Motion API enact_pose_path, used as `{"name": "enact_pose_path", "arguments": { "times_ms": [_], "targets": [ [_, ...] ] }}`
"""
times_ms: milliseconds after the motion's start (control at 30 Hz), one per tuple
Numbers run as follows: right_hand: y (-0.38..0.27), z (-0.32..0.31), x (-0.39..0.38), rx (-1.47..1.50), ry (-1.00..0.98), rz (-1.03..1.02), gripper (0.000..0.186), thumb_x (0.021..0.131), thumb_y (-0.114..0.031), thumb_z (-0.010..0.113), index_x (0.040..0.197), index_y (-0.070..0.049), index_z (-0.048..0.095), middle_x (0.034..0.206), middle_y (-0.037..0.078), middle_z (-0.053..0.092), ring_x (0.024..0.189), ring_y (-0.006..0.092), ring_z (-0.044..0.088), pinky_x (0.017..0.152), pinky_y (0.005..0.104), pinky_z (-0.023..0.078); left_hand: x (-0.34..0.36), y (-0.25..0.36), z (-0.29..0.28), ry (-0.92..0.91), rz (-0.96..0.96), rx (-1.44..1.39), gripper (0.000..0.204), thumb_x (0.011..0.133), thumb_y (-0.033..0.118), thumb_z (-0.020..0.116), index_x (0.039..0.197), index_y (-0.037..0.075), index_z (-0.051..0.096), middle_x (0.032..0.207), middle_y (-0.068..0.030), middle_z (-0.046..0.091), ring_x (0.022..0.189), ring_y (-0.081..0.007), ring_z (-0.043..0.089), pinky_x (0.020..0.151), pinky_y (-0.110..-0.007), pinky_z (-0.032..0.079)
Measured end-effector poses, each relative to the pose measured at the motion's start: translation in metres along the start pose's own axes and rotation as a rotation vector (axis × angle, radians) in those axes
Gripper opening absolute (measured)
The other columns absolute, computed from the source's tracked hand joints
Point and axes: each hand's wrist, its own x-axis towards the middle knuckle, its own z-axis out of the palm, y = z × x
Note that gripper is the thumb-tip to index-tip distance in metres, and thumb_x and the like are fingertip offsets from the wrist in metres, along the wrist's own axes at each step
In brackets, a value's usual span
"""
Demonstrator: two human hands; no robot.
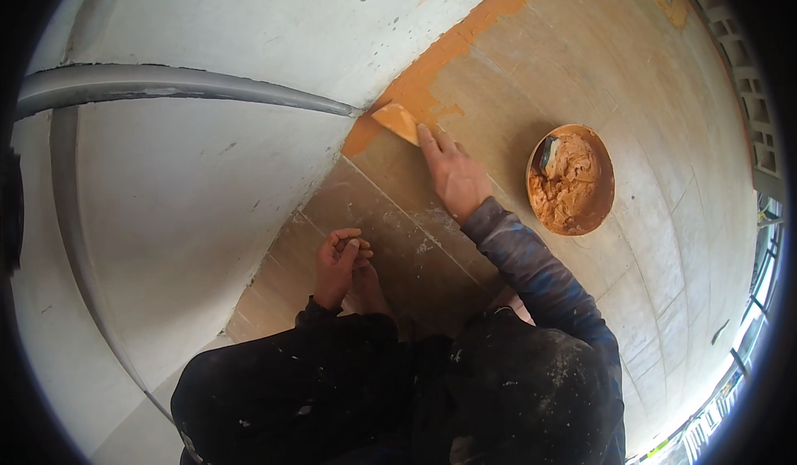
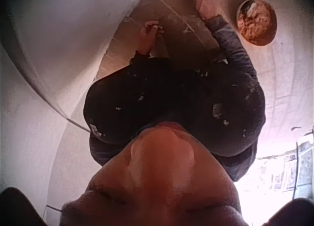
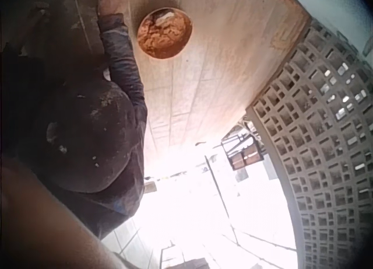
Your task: The person applies orange grout material to the joint between a wall and floor tiles using a putty knife. They scrape the material along the gap and scoop additional grout from a small bowl.
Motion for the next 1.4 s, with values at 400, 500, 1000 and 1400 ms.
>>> {"name": "enact_pose_path", "arguments": {
  "times_ms": [400, 500, 1000, 1400],
  "targets": [
    [-0.04, 0.011, -0.011, 0.108, -0.03, -0.033, 0.062, 0.09, -0.007, 0.055, 0.151, -0.005, 0.044, 0.121, 0.016, 0.052, 0.111, 0.0351, 0.06, 0.08, 0.0416, 0.061, -0.004, -0.001, -0.001, 0.007, 0.035, -0.006, 0.02, 0.105, 0.008, 0.055, 0.124, 0.002, 0.06, 0.104, -0.0093, 0.068, 0.092, -0.017, 0.07, 0.08, -0.028, 0.059],
    [-0.028, 0.013, 0.002, 0.016, -0.024, 0.013, 0.062, 0.089, -0.008, 0.057, 0.15, -0.004, 0.045, 0.124, 0.016, 0.051, 0.113, 0.0338, 0.059, 0.08, 0.0413, 0.061, -0.003, 0.0, -0.002, 0.004, 0.041, 0.003, 0.02, 0.105, 0.008, 0.055, 0.123, 0.002, 0.06, 0.104, -0.0094, 0.068, 0.093, -0.0174, 0.07, 0.08, -0.028, 0.059],
    [-0.014, 0.005, 0.012, -0.077, 0.045, 0.024, 0.056, 0.091, -0.009, 0.053, 0.147, -0.002, 0.047, 0.122, 0.014, 0.053, 0.114, 0.0311, 0.06, 0.079, 0.0404, 0.061, -0.003, -0.002, -0.011, 0.01, 0.074, -0.039, 0.02, 0.104, 0.008, 0.057, 0.123, 0.0, 0.06, 0.104, -0.0102, 0.068, 0.091, -0.0173, 0.071, 0.079, -0.028, 0.061],
    [-0.022, 0.001, -0.013, -0.032, -0.004, -0.116, 0.059, 0.091, -0.009, 0.054, 0.149, -0.005, 0.047, 0.122, 0.013, 0.054, 0.111, 0.0309, 0.06, 0.077, 0.0396, 0.061, -0.006, 0.004, -0.004, 0.003, 0.055, -0.032, 0.02, 0.105, 0.007, 0.055, 0.124, 0.0, 0.059, 0.105, -0.0104, 0.068, 0.091, -0.0164, 0.07, 0.08, -0.027, 0.058]
  ]
}}
